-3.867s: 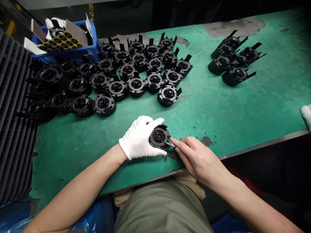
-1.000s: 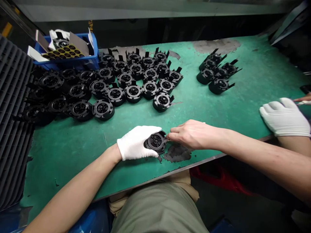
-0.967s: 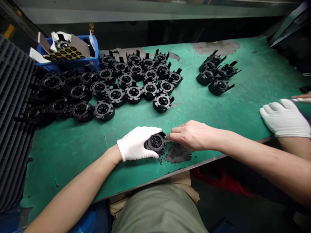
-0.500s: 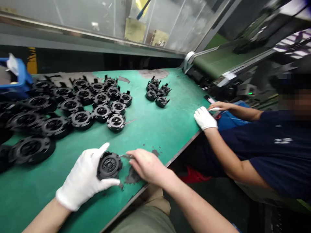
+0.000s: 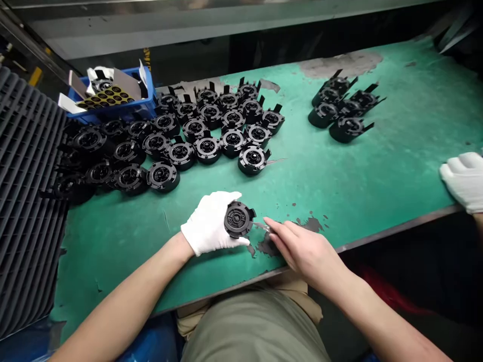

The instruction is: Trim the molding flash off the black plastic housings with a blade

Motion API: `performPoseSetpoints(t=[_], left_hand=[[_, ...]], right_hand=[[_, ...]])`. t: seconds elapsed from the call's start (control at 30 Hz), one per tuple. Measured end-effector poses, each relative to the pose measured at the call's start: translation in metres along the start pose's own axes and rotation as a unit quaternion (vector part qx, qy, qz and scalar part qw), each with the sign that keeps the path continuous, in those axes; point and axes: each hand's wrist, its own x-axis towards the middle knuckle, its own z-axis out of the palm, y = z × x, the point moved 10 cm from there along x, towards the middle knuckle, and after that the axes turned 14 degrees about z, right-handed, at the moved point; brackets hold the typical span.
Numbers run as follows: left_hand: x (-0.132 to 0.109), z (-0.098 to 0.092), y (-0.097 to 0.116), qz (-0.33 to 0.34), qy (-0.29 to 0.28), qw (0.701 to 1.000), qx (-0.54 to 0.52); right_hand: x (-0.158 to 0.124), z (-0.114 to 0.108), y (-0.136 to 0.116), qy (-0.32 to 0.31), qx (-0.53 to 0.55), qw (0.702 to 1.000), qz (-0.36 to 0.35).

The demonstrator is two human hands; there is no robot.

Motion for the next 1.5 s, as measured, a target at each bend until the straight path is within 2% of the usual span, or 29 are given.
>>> performPoseSetpoints(t=[0.1, 0.2, 0.37, 0.5, 0.77, 1.03, 1.2, 1.3, 1.5], left_hand=[[0.009, -0.002, 0.002, 0.014, -0.033, 0.999, -0.025], [0.015, -0.005, 0.002, 0.02, -0.051, 0.995, -0.08], [0.019, -0.005, 0.001, 0.021, -0.059, 0.988, -0.144], [0.02, -0.004, 0.001, 0.02, -0.056, 0.986, -0.154], [0.019, -0.003, -0.001, 0.014, -0.058, 0.984, -0.169], [0.019, -0.004, -0.003, 0.017, -0.059, 0.982, -0.18], [0.021, -0.003, -0.002, 0.007, -0.072, 0.977, -0.201], [0.021, -0.004, -0.002, 0.006, -0.068, 0.977, -0.201], [0.019, -0.004, -0.003, 0.008, -0.058, 0.985, -0.164]], right_hand=[[0.011, 0.0, -0.006, 0.017, -0.074, 0.997, -0.017], [0.016, 0.001, -0.009, 0.002, -0.115, 0.993, -0.019], [0.012, 0.005, -0.019, -0.03, -0.125, 0.992, -0.017], [0.009, 0.006, -0.024, -0.04, -0.131, 0.99, -0.024], [0.012, 0.01, -0.017, -0.067, -0.122, 0.989, -0.052], [0.034, 0.013, 0.002, -0.069, -0.084, 0.98, -0.168], [0.039, 0.008, -0.006, -0.089, -0.076, 0.963, -0.242], [0.037, 0.005, -0.009, -0.084, -0.088, 0.966, -0.229], [0.032, 0.006, 0.0, -0.063, -0.122, 0.981, -0.135]])
